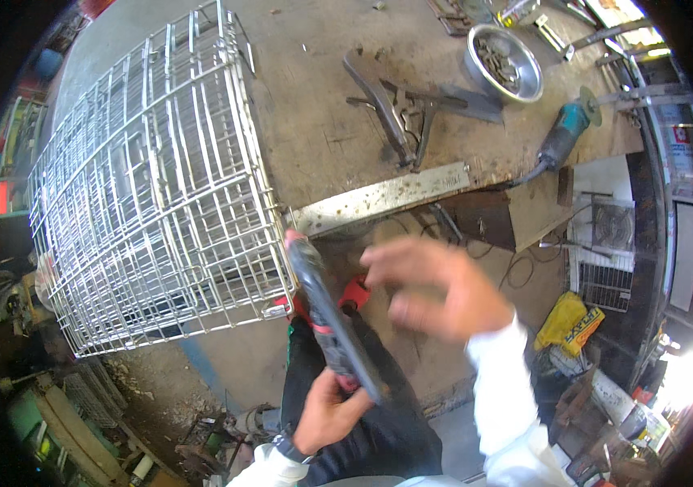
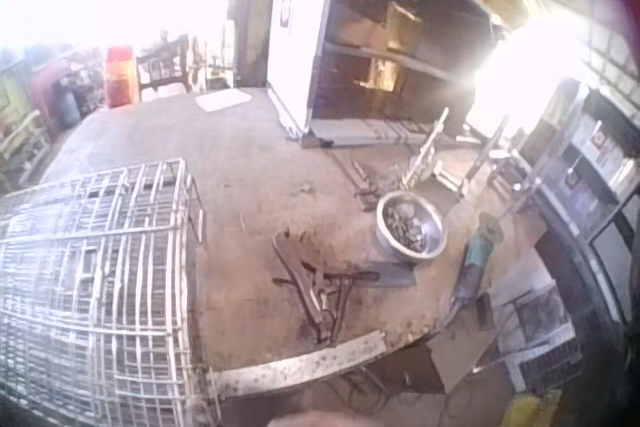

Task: The person assembles a rectangular metal wire cage on a workbench. They use pliers to bend and secure wire ends, then weld joints with a handheld welding torch, and hammer welds to flatten them. The cage is flipped and repositioned during the process.

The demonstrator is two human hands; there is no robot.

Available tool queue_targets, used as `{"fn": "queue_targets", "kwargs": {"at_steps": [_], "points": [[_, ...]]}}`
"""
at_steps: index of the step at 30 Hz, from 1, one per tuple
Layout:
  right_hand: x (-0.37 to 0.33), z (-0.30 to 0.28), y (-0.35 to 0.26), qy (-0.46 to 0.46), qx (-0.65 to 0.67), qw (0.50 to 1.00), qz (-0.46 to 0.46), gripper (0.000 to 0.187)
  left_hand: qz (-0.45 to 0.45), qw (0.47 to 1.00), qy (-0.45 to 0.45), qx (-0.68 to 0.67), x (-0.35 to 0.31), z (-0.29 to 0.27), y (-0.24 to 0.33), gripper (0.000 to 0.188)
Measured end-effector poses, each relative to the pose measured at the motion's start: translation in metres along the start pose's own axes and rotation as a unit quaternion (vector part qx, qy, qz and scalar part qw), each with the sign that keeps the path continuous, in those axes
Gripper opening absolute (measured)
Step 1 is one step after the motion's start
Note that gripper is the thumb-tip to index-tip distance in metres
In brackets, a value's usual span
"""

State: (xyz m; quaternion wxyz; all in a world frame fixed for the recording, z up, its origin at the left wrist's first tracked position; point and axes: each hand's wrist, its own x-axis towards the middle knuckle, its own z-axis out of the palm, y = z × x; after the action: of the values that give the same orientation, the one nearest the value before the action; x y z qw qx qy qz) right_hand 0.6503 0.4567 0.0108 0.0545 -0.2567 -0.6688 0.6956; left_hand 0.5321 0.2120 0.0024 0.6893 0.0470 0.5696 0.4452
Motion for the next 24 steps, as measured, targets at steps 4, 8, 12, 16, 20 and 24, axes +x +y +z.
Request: {"fn": "queue_targets", "kwargs": {"at_steps": [4, 8, 12, 16, 20, 24], "points": [[0.121, -0.074, 0.036, 0.341, -0.41, 0.846, -0.009, 0.108, 0.14, 0.987, 0.007, -0.074, -0.024, -0.036, -0.005, 0.024], [0.193, -0.113, 0.036, 0.19, -0.632, 0.709, 0.249, 0.135, 0.279, 0.96, 0.017, -0.028, -0.05, -0.076, -0.017, 0.02], [0.209, -0.103, 0.019, 0.228, -0.648, 0.698, 0.202, 0.1, 0.313, 0.94, 0.128, -0.049, -0.073, -0.105, -0.027, 0.033], [0.19, -0.12, -0.016, 0.176, -0.428, 0.857, 0.227, 0.062, 0.302, 0.936, 0.159, -0.085, -0.078, -0.131, -0.043, 0.032], [0.101, -0.071, -0.026, 0.185, -0.19, 0.962, 0.072, 0.064, 0.28, 0.934, 0.189, -0.114, -0.082, -0.147, -0.059, 0.028], [-0.019, 0.04, -0.03, 0.092, 0.007, 0.99, 0.111, 0.087, 0.218, 0.94, 0.203, -0.163, -0.089, -0.163, -0.078, 0.026]]}}
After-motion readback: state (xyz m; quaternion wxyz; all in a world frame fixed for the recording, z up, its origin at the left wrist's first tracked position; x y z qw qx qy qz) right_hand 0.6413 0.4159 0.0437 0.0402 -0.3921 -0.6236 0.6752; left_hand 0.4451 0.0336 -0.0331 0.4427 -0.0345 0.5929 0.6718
